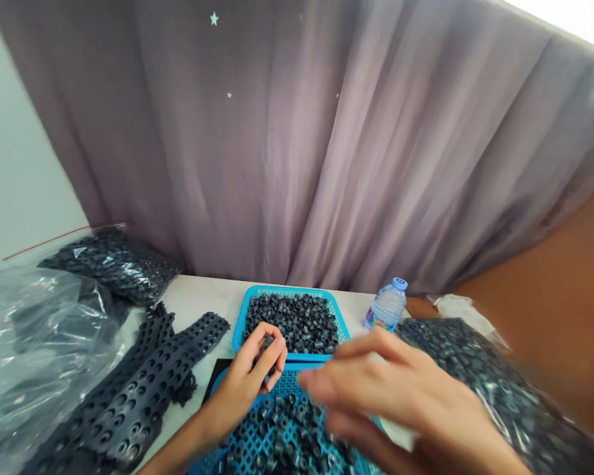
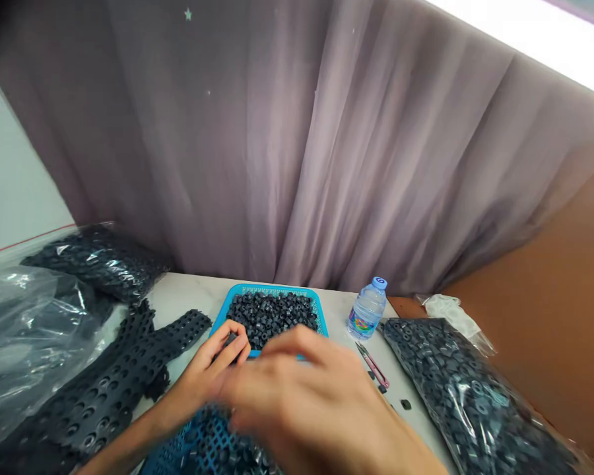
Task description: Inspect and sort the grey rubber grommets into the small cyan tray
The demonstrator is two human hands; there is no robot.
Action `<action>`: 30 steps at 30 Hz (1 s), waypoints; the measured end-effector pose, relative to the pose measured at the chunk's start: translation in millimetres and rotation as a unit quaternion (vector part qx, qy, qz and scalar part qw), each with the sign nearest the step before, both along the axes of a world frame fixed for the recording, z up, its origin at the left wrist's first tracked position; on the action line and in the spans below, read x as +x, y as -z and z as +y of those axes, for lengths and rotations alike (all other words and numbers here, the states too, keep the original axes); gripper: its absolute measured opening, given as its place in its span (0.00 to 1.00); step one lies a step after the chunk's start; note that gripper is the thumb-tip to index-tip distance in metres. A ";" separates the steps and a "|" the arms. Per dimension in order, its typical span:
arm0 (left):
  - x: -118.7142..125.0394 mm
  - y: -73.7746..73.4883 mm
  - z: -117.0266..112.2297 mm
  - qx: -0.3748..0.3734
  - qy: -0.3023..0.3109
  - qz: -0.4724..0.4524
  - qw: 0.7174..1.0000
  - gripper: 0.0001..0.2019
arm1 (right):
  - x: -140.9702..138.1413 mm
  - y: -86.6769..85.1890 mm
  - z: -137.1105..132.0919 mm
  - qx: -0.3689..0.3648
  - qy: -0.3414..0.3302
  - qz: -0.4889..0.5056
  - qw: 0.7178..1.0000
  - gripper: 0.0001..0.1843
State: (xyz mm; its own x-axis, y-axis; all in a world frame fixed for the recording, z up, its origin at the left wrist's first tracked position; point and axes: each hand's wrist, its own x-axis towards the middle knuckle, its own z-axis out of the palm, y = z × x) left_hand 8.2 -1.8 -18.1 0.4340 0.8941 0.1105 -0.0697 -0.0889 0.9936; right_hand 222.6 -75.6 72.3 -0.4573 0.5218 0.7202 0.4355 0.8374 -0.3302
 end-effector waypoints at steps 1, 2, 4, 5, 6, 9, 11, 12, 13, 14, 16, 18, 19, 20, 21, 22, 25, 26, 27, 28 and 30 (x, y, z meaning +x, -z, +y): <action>-1.1 -2.3 -0.9 0.009 0.004 0.007 1.000 0.17 | -2.3 -2.2 13.6 -0.039 0.006 -0.006 0.999 0.12; -2.5 -4.7 -1.9 0.023 0.000 0.023 0.999 0.16 | -5.1 -1.9 26.3 -0.082 0.012 -0.007 0.996 0.11; -6.1 -10.1 -4.6 0.052 -0.017 0.072 0.996 0.15 | -11.4 4.9 46.8 -0.158 0.014 0.013 0.987 0.07; -8.2 -13.4 -6.2 0.070 -0.026 0.102 0.992 0.14 | -14.6 10.1 53.9 -0.188 0.008 0.021 0.982 0.06; -10.3 -17.1 -7.9 0.088 -0.031 0.134 0.987 0.14 | -17.7 15.6 58.9 -0.213 0.003 0.029 0.977 0.06; -15.5 -28.4 -12.7 0.126 -0.046 0.210 0.969 0.13 | -25.3 29.8 64.1 -0.250 -0.008 0.061 0.966 0.06; -17.4 -33.2 -14.5 0.119 -0.049 0.239 0.962 0.14 | -29.5 36.6 63.6 -0.258 -0.005 0.087 0.962 0.06; -17.8 -34.1 -14.9 0.120 -0.046 0.252 0.959 0.15 | -31.7 39.7 63.3 -0.262 -0.002 0.098 0.960 0.06; -18.1 -33.8 -14.9 0.126 -0.045 0.264 0.955 0.16 | -34.0 42.7 63.3 -0.268 0.003 0.110 0.957 0.06; -18.2 -32.6 -14.6 0.135 -0.045 0.274 0.951 0.16 | -36.6 45.7 63.6 -0.274 0.008 0.124 0.954 0.06; -18.4 -29.3 -13.8 0.158 -0.050 0.294 0.941 0.17 | -41.8 51.4 65.2 -0.285 0.011 0.152 0.947 0.06; -18.6 -27.2 -13.1 0.174 -0.052 0.306 0.934 0.18 | -45.9 55.4 67.1 -0.289 0.010 0.172 0.942 0.03; -18.8 -27.1 -12.8 0.178 -0.048 0.310 0.933 0.18 | -47.1 56.5 67.9 -0.286 0.009 0.177 0.942 0.02; -19.1 -27.7 -12.6 0.180 -0.042 0.310 0.933 0.19 | -47.7 57.0 68.3 -0.279 0.009 0.180 0.943 0.02; -19.4 -28.6 -12.3 0.181 -0.036 0.307 0.934 0.19 | -47.5 56.8 68.5 -0.271 0.007 0.183 0.945 0.03; -19.8 -29.8 -12.0 0.181 -0.031 0.300 0.936 0.20 | -46.8 56.3 68.5 -0.264 0.006 0.185 0.947 0.03; -21.3 -33.5 -10.6 0.170 -0.041 0.273 0.946 0.21 | -42.1 54.2 67.6 -0.257 0.004 0.192 0.947 0.03; -21.9 -34.9 -10.1 0.162 -0.052 0.264 0.949 0.21 | -40.2 53.8 67.3 -0.252 0.008 0.194 0.948 0.04; -22.5 -36.4 -9.8 0.152 -0.062 0.256 0.953 0.20 | -38.3 53.5 67.1 -0.240 0.016 0.193 0.951 0.03; -23.2 -38.0 -9.6 0.140 -0.068 0.248 0.956 0.20 | -36.6 53.3 67.0 -0.219 0.023 0.191 0.957 0.03; -24.6 -40.8 -9.7 0.118 -0.069 0.231 0.963 0.19 | -33.6 53.0 66.9 -0.161 0.028 0.177 0.971 0.01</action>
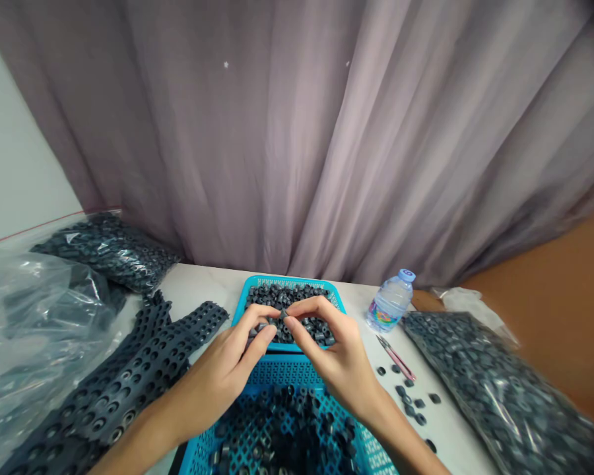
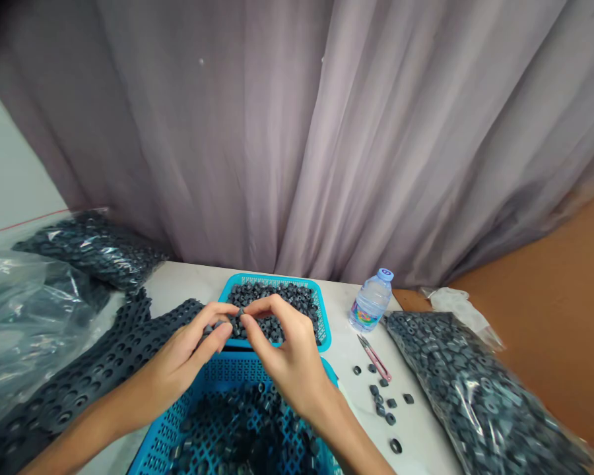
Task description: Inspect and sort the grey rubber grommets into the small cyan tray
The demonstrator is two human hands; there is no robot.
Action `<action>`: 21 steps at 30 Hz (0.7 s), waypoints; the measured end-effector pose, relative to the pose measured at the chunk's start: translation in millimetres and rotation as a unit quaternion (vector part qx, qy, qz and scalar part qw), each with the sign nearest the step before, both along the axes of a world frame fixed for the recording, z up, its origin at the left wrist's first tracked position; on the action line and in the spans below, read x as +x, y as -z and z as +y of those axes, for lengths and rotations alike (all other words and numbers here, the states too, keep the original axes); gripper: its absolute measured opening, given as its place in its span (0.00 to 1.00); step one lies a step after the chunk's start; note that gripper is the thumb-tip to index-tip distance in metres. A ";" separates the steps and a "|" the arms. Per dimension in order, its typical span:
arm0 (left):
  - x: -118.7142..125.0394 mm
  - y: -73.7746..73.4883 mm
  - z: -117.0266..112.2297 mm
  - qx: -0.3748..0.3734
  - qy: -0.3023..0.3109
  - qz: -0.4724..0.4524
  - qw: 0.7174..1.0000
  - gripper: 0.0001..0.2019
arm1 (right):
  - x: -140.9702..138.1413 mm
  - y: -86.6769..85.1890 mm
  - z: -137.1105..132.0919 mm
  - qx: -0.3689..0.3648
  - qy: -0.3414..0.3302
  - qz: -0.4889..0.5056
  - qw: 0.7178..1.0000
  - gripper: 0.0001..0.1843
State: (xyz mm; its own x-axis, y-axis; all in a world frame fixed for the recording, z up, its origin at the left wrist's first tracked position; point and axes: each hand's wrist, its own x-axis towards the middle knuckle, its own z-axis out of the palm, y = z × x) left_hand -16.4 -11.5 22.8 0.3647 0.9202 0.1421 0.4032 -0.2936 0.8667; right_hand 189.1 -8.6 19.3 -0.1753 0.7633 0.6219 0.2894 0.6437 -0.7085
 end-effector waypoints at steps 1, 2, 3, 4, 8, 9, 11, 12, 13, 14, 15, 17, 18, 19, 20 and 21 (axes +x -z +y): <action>-0.5 -0.7 0.0 -0.010 0.001 -0.010 1.000 0.18 | 1.2 -0.2 0.0 0.029 -0.001 -0.013 1.000 0.02; -0.8 -0.5 0.2 -0.022 0.004 -0.022 1.000 0.18 | 2.3 -0.5 0.1 0.054 -0.009 -0.025 0.998 0.04; -0.9 0.6 0.6 -0.034 0.008 -0.038 0.999 0.18 | 3.1 -0.7 0.2 0.075 -0.020 -0.035 0.996 0.05; -0.8 2.4 1.4 -0.046 0.014 -0.058 0.997 0.18 | 3.7 -0.9 0.2 0.089 -0.033 -0.043 0.995 0.07; 0.6 11.3 5.5 -0.106 0.049 -0.145 0.982 0.20 | 3.6 -0.3 -0.8 0.111 -0.060 -0.039 0.991 0.12; 0.9 12.3 6.3 -0.124 0.056 -0.162 0.977 0.20 | 3.2 -0.2 -1.5 0.106 -0.057 -0.032 0.992 0.13; 1.1 12.1 6.8 -0.163 0.070 -0.191 0.965 0.20 | 2.5 -0.6 -3.5 0.094 -0.048 -0.018 0.994 0.15; 1.1 11.5 6.7 -0.181 0.076 -0.204 0.959 0.20 | 2.3 -1.2 -4.6 0.090 -0.045 -0.013 0.995 0.16; 1.2 10.7 6.4 -0.197 0.081 -0.216 0.953 0.19 | 2.3 -2.1 -5.6 0.089 -0.044 -0.012 0.995 0.17; 1.4 10.1 6.0 -0.210 0.086 -0.227 0.947 0.19 | 2.5 -3.2 -6.4 0.092 -0.042 -0.012 0.995 0.17; 1.8 9.7 5.6 -0.217 0.090 -0.236 0.943 0.18 | 2.8 -4.5 -7.0 0.095 -0.042 -0.016 0.994 0.17; 3.0 9.6 5.1 -0.226 0.097 -0.248 0.937 0.17 | 3.6 -7.2 -7.5 0.095 -0.047 -0.026 0.994 0.17; 3.7 9.9 5.0 -0.228 0.099 -0.253 0.935 0.17 | 4.0 -8.3 -7.3 0.090 -0.053 -0.030 0.994 0.16; 4.4 10.4 5.1 -0.230 0.101 -0.257 0.933 0.18 | 4.2 -9.1 -7.1 0.082 -0.058 -0.033 0.994 0.15; 5.1 11.1 5.4 -0.232 0.102 -0.260 0.932 0.18 | 4.2 -9.6 -6.8 0.073 -0.063 -0.033 0.995 0.14; 5.6 11.9 5.7 -0.236 0.103 -0.264 0.930 0.18 | 4.0 -9.9 -6.4 0.064 -0.067 -0.032 0.995 0.13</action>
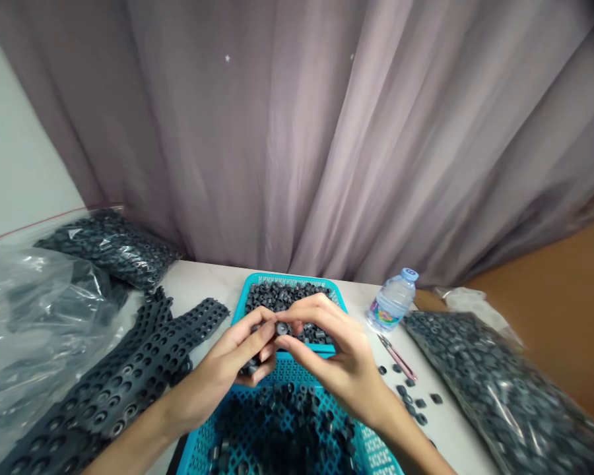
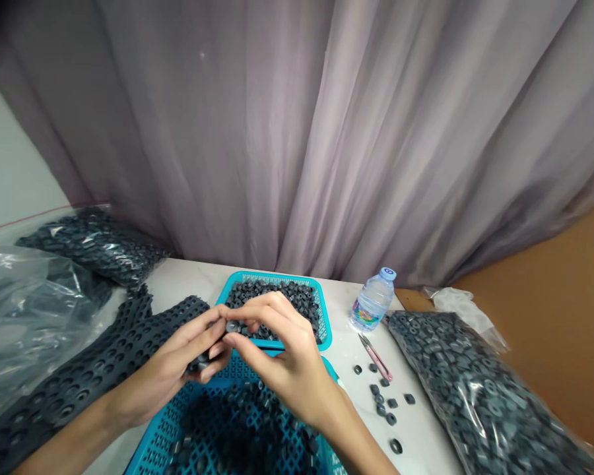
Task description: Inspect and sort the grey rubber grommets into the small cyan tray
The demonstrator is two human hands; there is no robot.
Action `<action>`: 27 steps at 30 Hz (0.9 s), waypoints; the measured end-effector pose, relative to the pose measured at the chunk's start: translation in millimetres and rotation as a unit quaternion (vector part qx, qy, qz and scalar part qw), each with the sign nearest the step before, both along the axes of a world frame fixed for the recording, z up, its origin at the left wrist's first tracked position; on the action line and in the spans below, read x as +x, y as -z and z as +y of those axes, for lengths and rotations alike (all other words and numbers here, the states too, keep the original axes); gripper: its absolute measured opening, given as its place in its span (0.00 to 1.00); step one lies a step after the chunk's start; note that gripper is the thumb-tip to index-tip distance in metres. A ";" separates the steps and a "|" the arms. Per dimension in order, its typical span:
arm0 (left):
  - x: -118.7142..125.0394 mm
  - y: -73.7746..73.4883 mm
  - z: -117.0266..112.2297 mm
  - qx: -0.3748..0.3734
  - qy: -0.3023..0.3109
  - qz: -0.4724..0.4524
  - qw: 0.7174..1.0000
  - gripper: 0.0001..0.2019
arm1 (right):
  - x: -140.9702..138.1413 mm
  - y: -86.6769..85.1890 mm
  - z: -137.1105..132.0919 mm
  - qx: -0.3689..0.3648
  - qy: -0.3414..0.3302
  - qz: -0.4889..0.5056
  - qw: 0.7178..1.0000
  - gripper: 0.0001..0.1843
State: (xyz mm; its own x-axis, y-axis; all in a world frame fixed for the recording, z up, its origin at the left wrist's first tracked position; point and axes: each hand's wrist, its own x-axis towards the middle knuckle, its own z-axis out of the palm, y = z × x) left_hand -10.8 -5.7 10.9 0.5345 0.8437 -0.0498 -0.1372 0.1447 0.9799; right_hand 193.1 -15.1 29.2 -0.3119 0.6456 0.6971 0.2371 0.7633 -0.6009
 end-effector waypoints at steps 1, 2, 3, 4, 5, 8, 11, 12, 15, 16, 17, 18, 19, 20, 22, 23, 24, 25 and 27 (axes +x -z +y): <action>0.4 1.0 0.4 -0.004 0.001 -0.005 1.000 0.18 | -0.3 -0.1 0.3 -0.007 -0.003 0.002 1.000 0.13; 0.7 2.1 0.7 -0.008 0.001 -0.009 1.000 0.18 | -0.6 0.0 0.4 -0.012 -0.005 0.004 1.000 0.12; 0.9 3.1 0.9 -0.012 0.002 -0.014 1.000 0.17 | -1.0 0.2 0.5 -0.015 -0.006 0.005 1.000 0.12; 1.2 4.1 1.1 -0.017 0.002 -0.019 1.000 0.17 | -1.2 0.4 0.5 -0.015 -0.008 0.006 1.000 0.12; 1.5 4.9 1.2 -0.021 0.001 -0.023 1.000 0.17 | -1.3 0.5 0.5 -0.016 -0.010 0.004 1.000 0.11; 2.6 6.4 1.5 -0.030 -0.001 -0.028 0.999 0.16 | -0.9 0.7 0.4 -0.012 -0.016 -0.003 1.000 0.10; 3.0 7.9 4.4 -0.028 0.002 -0.032 0.999 0.16 | 1.0 0.7 1.3 0.003 -0.019 -0.009 1.000 0.10; 2.8 8.8 6.1 -0.025 0.001 -0.032 0.999 0.16 | 2.1 0.8 1.9 0.010 -0.018 -0.011 1.000 0.10; 1.3 11.6 12.2 -0.016 -0.018 -0.034 0.999 0.15 | 7.2 1.2 4.5 0.027 -0.003 -0.026 0.999 0.10; 0.7 12.2 13.8 -0.015 -0.025 -0.039 0.999 0.15 | 9.1 1.4 5.5 0.031 0.003 -0.034 0.999 0.10; 0.2 12.4 14.9 -0.016 -0.029 -0.046 0.998 0.14 | 11.0 1.8 6.5 0.032 0.009 -0.042 0.999 0.11; -0.2 12.3 15.4 -0.019 -0.030 -0.055 0.998 0.13 | 12.6 2.3 7.7 0.033 0.014 -0.047 0.998 0.11; -0.4 11.9 15.4 -0.022 -0.029 -0.062 0.997 0.13 | 13.9 3.0 8.8 0.031 0.018 -0.050 0.998 0.11; -0.4 11.5 14.9 -0.026 -0.028 -0.068 0.997 0.12 | 14.9 3.9 10.1 0.029 0.021 -0.049 0.998 0.11; -0.2 10.8 13.1 -0.036 -0.024 -0.076 0.996 0.12 | 15.8 5.8 12.8 0.023 0.021 -0.042 0.999 0.10; -0.2 10.7 12.2 -0.041 -0.022 -0.080 0.996 0.12 | 15.8 6.8 14.2 0.019 0.019 -0.037 0.999 0.10; -0.2 10.9 11.5 -0.045 -0.020 -0.084 0.995 0.12 | 15.6 7.6 15.6 0.015 0.016 -0.032 0.999 0.10; -0.2 11.2 11.0 -0.047 -0.019 -0.088 0.995 0.12 | 15.3 8.3 16.9 0.011 0.013 -0.026 1.000 0.09; -0.5 11.7 11.0 -0.051 -0.019 -0.094 0.994 0.11 | 14.6 8.9 18.9 0.000 0.008 -0.012 1.000 0.09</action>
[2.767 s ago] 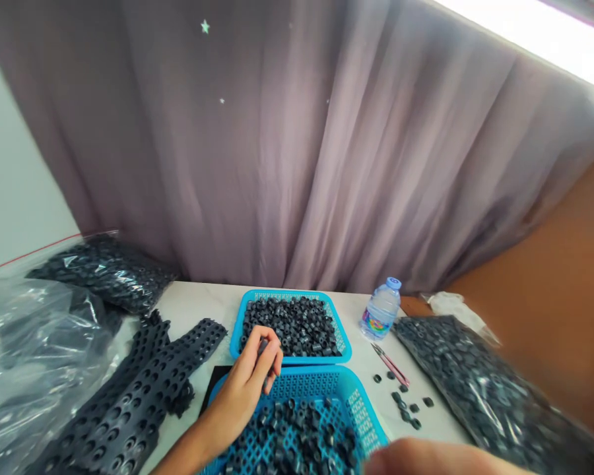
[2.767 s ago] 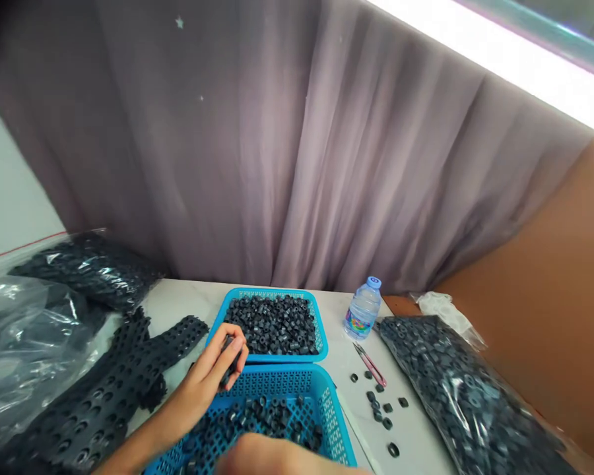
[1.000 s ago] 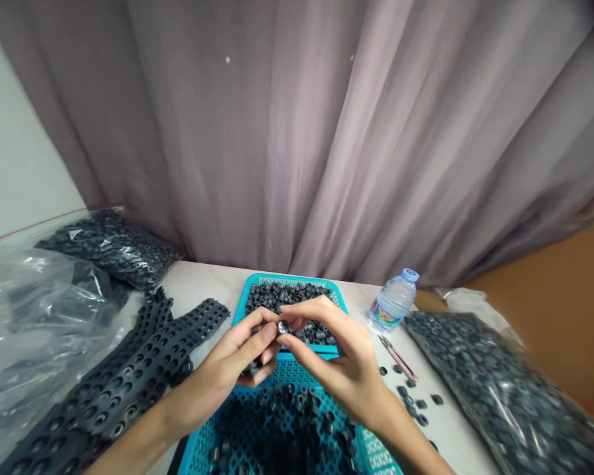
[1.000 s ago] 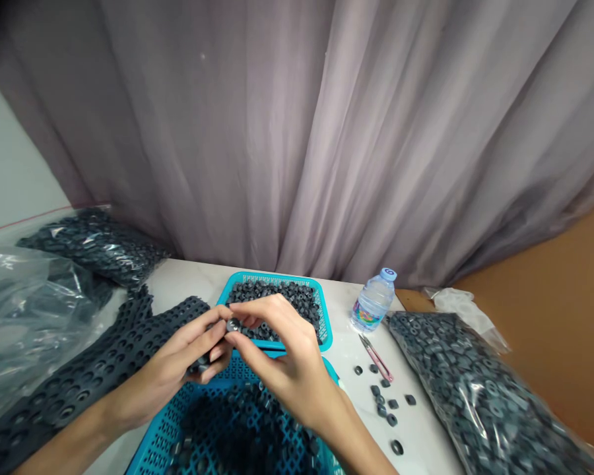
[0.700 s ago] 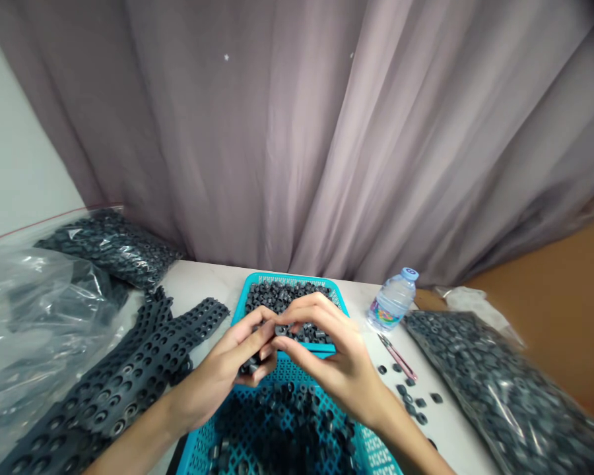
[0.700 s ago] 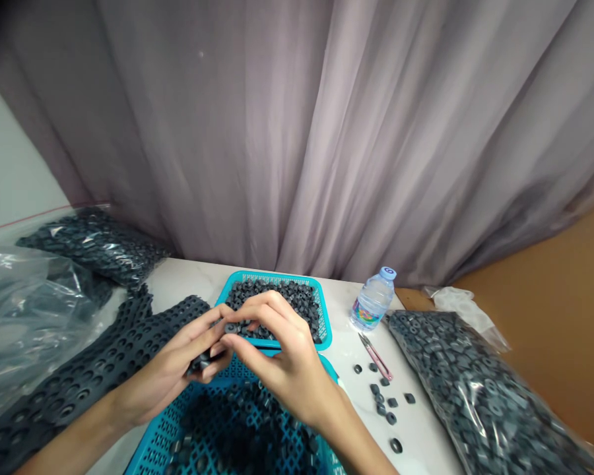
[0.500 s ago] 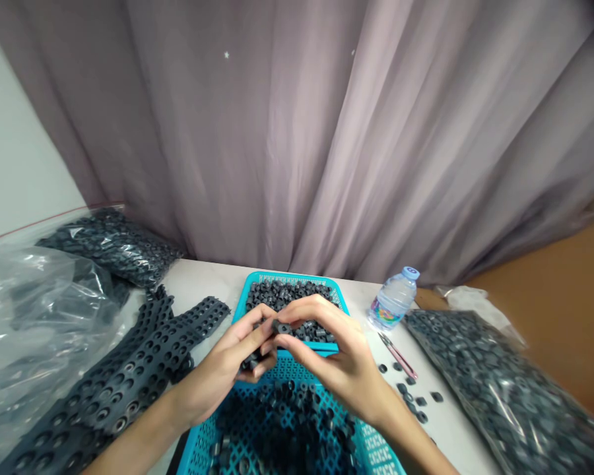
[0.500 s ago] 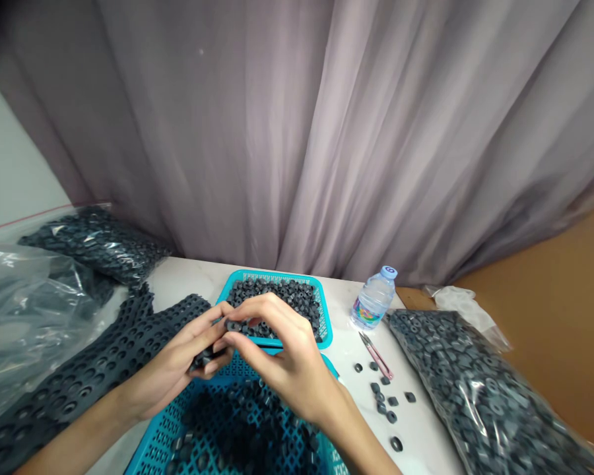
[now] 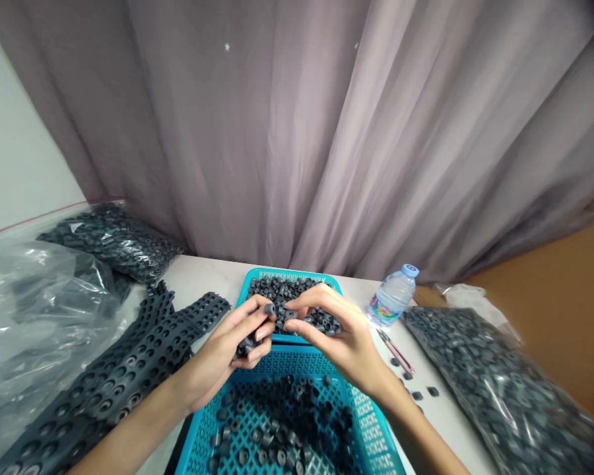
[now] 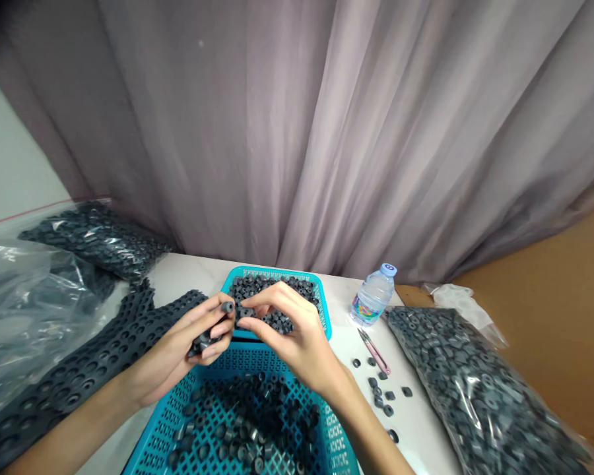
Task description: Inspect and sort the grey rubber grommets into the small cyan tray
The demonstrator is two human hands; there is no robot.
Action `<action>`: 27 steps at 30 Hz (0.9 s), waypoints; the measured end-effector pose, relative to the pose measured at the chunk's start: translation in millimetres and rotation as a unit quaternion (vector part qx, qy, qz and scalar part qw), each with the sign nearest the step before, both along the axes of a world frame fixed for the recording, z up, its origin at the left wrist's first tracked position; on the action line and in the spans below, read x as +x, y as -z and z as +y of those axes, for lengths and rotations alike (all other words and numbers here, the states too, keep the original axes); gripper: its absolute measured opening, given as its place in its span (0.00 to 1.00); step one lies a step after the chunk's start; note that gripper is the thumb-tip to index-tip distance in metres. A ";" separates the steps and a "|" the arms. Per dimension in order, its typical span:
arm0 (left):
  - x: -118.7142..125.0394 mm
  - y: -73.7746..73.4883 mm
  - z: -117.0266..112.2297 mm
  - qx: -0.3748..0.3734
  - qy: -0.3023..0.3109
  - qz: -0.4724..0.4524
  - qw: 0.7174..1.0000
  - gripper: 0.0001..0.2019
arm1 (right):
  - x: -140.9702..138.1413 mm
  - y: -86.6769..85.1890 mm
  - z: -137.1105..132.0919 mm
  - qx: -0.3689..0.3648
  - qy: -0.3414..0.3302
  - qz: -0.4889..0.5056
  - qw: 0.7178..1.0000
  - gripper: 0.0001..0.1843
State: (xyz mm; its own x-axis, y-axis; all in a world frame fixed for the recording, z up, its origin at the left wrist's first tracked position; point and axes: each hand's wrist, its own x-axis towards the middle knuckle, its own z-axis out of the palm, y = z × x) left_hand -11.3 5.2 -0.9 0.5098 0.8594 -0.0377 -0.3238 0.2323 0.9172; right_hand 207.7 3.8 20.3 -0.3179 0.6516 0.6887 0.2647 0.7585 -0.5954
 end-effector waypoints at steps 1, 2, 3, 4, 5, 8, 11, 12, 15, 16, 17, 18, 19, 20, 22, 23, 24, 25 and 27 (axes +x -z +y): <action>-0.1 0.2 0.3 -0.001 -0.002 -0.003 1.000 0.11 | -0.4 0.1 0.7 -0.007 0.000 0.007 1.000 0.09; 0.0 0.2 0.7 -0.002 -0.002 -0.004 1.000 0.11 | -0.7 0.0 1.2 -0.015 0.000 0.013 1.000 0.09; 0.1 0.2 1.1 -0.002 -0.004 -0.007 1.000 0.11 | -0.9 0.0 1.5 -0.023 0.000 0.018 1.000 0.09; 0.4 0.1 1.4 -0.004 -0.004 -0.009 1.000 0.11 | -1.1 0.1 1.6 -0.031 -0.001 0.024 0.999 0.09; 0.6 0.0 1.4 -0.006 -0.004 -0.012 1.000 0.11 | -1.1 0.4 1.7 -0.038 -0.004 0.029 0.999 0.08; 1.3 -0.6 0.1 -0.015 0.000 -0.016 1.000 0.10 | -0.9 2.8 2.1 -0.062 -0.015 0.040 0.997 0.08; 1.3 -1.9 -2.3 -0.019 0.002 -0.011 1.000 0.10 | -0.6 6.4 3.5 -0.095 -0.014 0.047 0.994 0.09; 1.3 -2.5 -3.0 -0.019 0.001 -0.010 1.000 0.10 | -0.6 7.4 4.1 -0.107 -0.013 0.052 0.993 0.10; 1.4 -4.4 -4.0 -0.016 -0.006 -0.011 1.000 0.10 | -0.7 8.2 5.2 -0.140 -0.028 0.075 0.987 0.14; 1.4 -4.9 -4.2 -0.015 -0.005 -0.011 1.000 0.10 | -0.7 7.8 5.1 -0.146 -0.036 0.082 0.985 0.16; 1.3 -5.2 -4.3 -0.014 -0.005 -0.012 1.000 0.11 | -0.7 7.1 4.9 -0.151 -0.043 0.087 0.984 0.17; 1.2 -5.3 -4.4 -0.013 -0.004 -0.011 1.000 0.11 | -0.6 6.3 4.4 -0.153 -0.046 0.090 0.983 0.17; 1.1 -5.2 -4.4 -0.013 -0.003 -0.010 1.000 0.11 | -0.6 5.5 3.8 -0.152 -0.046 0.089 0.983 0.17; 1.0 -5.0 -4.5 -0.011 -0.003 -0.009 1.000 0.11 | -0.6 4.8 3.2 -0.148 -0.044 0.086 0.984 0.17; 0.9 -4.5 -4.4 -0.009 -0.003 -0.004 1.000 0.11 | -0.8 4.0 2.2 -0.134 -0.042 0.078 0.987 0.13; 0.9 -4.3 -4.3 -0.009 -0.004 -0.002 1.000 0.11 | -1.1 3.9 2.0 -0.127 -0.045 0.076 0.988 0.10; 1.1 -4.2 -4.2 -0.010 -0.006 0.000 1.000 0.10 | -1.4 4.1 2.0 -0.122 -0.051 0.077 0.988 0.08; 1.5 -4.2 -4.1 -0.011 -0.008 0.000 1.000 0.10 | -1.8 4.4 2.2 -0.121 -0.058 0.080 0.988 0.06; 2.3 -4.1 -4.0 -0.014 -0.012 0.000 1.000 0.10 | -2.6 5.1 3.3 -0.128 -0.073 0.092 0.985 0.06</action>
